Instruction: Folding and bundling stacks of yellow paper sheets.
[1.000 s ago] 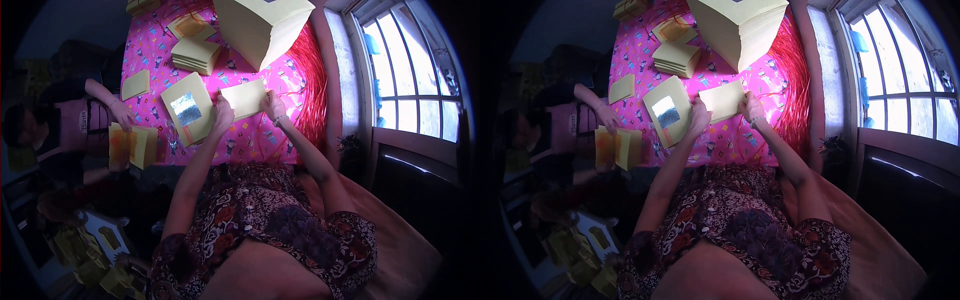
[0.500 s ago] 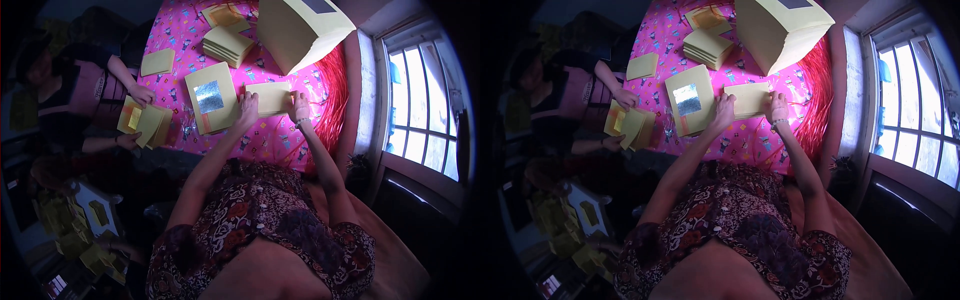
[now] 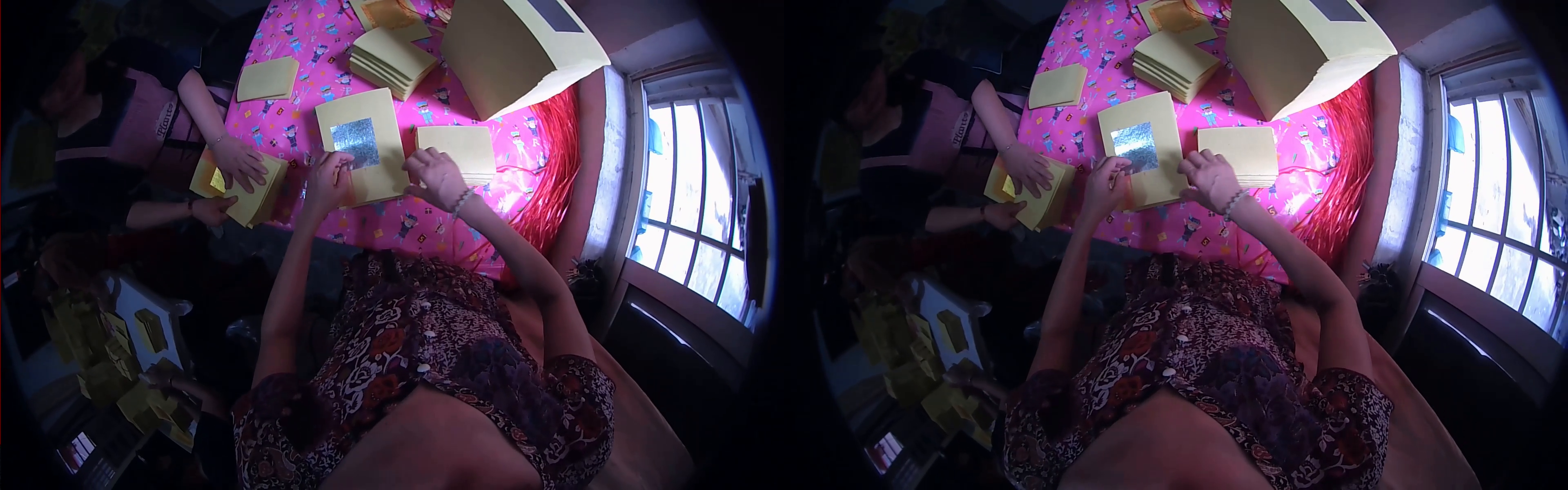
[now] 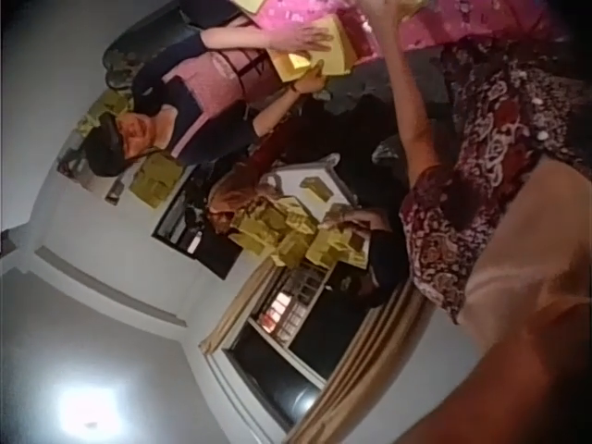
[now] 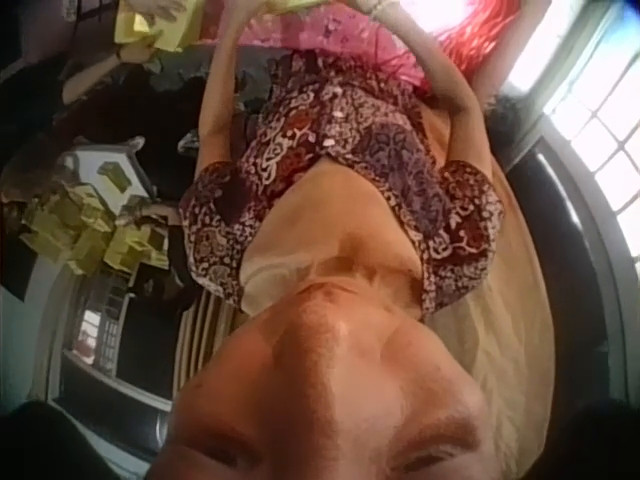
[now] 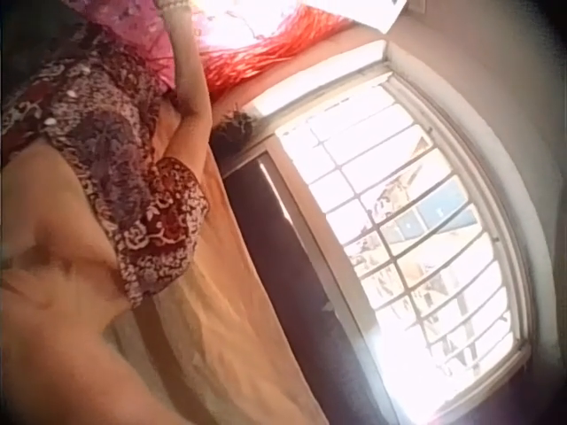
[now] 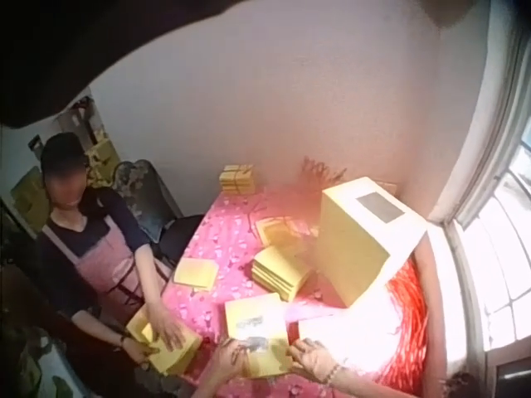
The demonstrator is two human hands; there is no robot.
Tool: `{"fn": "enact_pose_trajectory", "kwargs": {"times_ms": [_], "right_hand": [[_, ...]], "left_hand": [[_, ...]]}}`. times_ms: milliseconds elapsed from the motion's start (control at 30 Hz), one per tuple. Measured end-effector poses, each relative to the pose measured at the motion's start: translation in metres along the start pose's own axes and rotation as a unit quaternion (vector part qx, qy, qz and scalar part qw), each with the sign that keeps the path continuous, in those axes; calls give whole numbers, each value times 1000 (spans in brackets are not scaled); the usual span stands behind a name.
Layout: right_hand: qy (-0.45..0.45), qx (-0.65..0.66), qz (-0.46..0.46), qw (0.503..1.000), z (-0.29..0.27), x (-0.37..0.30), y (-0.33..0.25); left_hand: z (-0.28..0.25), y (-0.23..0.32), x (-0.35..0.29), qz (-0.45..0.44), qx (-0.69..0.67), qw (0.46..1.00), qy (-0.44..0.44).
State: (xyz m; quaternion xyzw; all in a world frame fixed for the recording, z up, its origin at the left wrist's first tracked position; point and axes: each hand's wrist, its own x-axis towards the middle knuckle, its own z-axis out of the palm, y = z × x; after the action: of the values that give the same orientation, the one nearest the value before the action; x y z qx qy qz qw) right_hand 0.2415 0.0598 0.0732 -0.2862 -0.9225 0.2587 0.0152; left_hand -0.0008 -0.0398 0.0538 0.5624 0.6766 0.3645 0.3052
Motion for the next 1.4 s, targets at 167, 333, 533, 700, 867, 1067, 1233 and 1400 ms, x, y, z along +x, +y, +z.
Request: {"fn": "enact_pose_trajectory", "kwargs": {"times_ms": [167,333,533,700,867,1067,1233,1400], "right_hand": [[-84,-117,-59,988,26,17,-21],[-74,-102,-90,988,34,24,-8],[-119,20,-103,987,14,31,0],[-101,79,-74,989,14,35,5],[-104,112,-71,986,14,37,11],[-125,117,-60,983,14,39,13],[-132,118,-55,983,15,39,14],[-148,103,-55,982,15,41,14]], "left_hand": [[-7,-19,-12,40,63,997,-25],[-9,-23,-13,73,70,994,-34],[-9,-30,-10,47,8,999,-18],[-9,-34,-10,-22,-57,998,-27],[-9,-44,-9,-53,-103,992,-54],[-8,-48,-10,-26,-89,995,-44],[-8,-43,-10,-52,-107,992,-47],[-7,-49,-11,-37,-91,994,-51]]}}
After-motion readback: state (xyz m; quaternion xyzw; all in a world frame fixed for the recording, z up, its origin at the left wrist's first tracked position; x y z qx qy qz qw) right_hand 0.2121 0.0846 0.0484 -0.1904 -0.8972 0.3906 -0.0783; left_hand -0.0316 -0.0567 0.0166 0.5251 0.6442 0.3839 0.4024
